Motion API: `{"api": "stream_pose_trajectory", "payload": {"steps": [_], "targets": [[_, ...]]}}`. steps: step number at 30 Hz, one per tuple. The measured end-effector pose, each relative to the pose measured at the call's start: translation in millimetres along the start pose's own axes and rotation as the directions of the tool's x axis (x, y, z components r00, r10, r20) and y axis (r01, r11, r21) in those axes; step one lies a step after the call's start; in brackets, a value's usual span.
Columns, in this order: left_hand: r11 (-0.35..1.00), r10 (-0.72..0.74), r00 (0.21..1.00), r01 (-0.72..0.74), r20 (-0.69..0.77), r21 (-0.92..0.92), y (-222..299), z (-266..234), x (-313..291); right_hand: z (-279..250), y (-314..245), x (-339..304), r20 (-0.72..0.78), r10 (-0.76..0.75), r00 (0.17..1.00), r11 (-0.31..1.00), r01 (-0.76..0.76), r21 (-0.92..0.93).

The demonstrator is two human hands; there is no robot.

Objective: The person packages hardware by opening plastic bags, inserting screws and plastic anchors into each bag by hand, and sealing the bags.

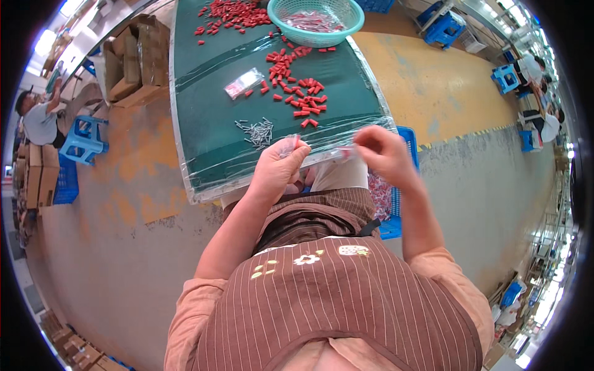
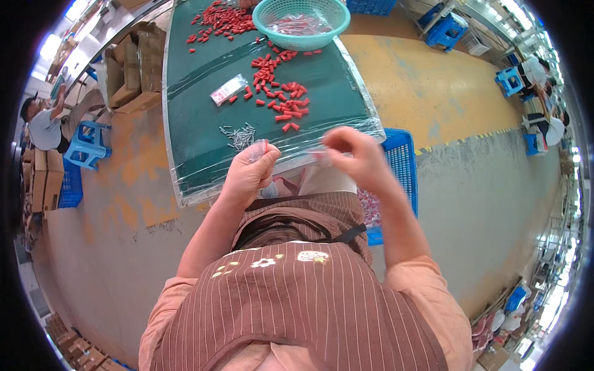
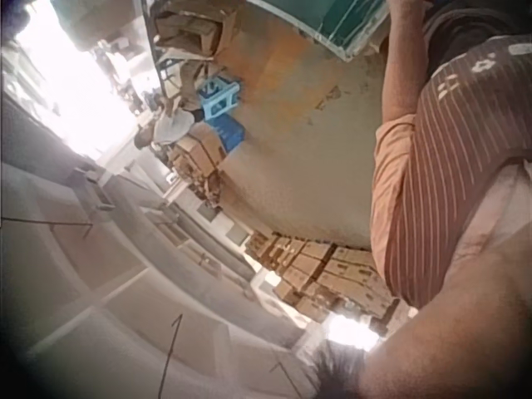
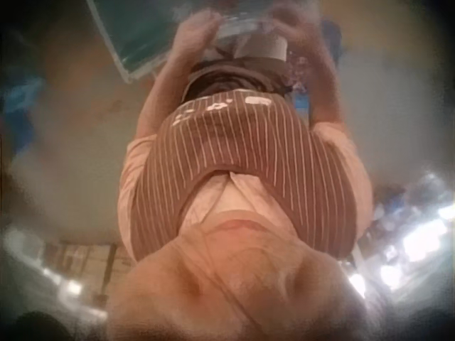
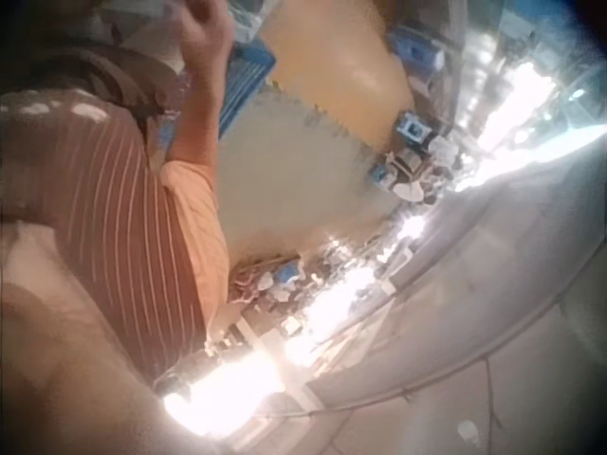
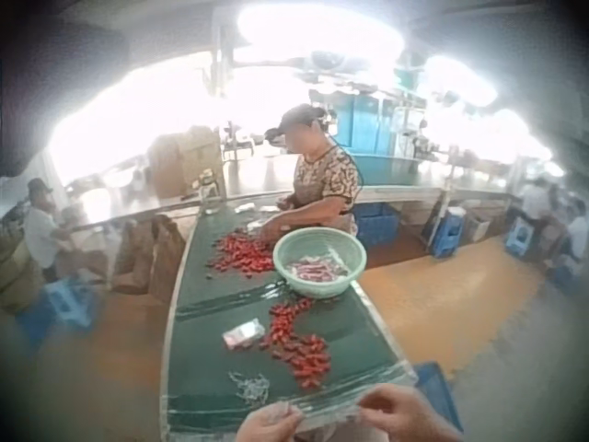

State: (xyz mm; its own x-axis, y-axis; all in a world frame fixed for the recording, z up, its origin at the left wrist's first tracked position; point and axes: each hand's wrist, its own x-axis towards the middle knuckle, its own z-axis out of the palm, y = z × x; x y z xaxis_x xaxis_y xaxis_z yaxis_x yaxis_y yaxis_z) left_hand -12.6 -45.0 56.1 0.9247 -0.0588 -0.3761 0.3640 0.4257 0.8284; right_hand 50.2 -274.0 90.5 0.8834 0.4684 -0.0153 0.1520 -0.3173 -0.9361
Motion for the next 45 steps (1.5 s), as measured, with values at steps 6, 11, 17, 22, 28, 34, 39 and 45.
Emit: {"api": "stream_pose_trajectory", "payload": {"steps": [6, 11, 17, 22, 28, 34, 39, 45], "targets": [[0.996, -0.064, 0.993, 0.069, 0.094, -0.051, -3.9, 3.6, -0.8, -75.5, -6.4, -62.7, -0.12, 0.184, 0.976, 0.918, -0.215, -0.334], [0.996, -0.054, 0.987, 0.043, 0.153, 0.076, -12.3, 19.0, -1.0, -0.5, -6.7, -30.7, -0.054, -0.052, 0.997, 0.996, 0.049, -0.069], [0.998, -0.022, 0.984, 0.011, 0.176, 0.063, -20.5, 21.3, -4.3, 59.8, 18.2, 6.3, 0.0, -0.116, 0.993, 0.951, 0.111, 0.288], [0.999, 0.027, 0.999, -0.028, 0.021, 0.046, -18.3, 15.9, -13.5, 54.7, 23.5, 13.0, 0.099, -0.017, 0.995, 0.927, -0.021, 0.374], [0.987, 0.158, 0.981, -0.154, -0.112, 0.042, -27.7, 10.3, 0.3, 73.2, 41.5, 14.7, 0.027, 0.032, 0.999, 0.946, -0.039, 0.322], [0.969, 0.246, 0.948, -0.239, -0.203, 0.057, -33.9, -9.9, -6.9, 99.7, 10.2, 20.0, 0.132, 0.151, 0.98, 0.869, -0.195, 0.455], [0.897, 0.439, 0.874, -0.439, -0.209, 0.051, -39.6, -19.8, -0.7, 116.0, 23.2, 25.1, 0.093, 0.146, 0.985, 0.897, -0.172, 0.407], [0.87, 0.47, 0.835, -0.493, -0.287, -0.011, -37.0, -39.7, -7.9, 140.5, 17.3, 38.6, 0.118, 0.092, 0.989, 0.952, -0.122, 0.28]]}}
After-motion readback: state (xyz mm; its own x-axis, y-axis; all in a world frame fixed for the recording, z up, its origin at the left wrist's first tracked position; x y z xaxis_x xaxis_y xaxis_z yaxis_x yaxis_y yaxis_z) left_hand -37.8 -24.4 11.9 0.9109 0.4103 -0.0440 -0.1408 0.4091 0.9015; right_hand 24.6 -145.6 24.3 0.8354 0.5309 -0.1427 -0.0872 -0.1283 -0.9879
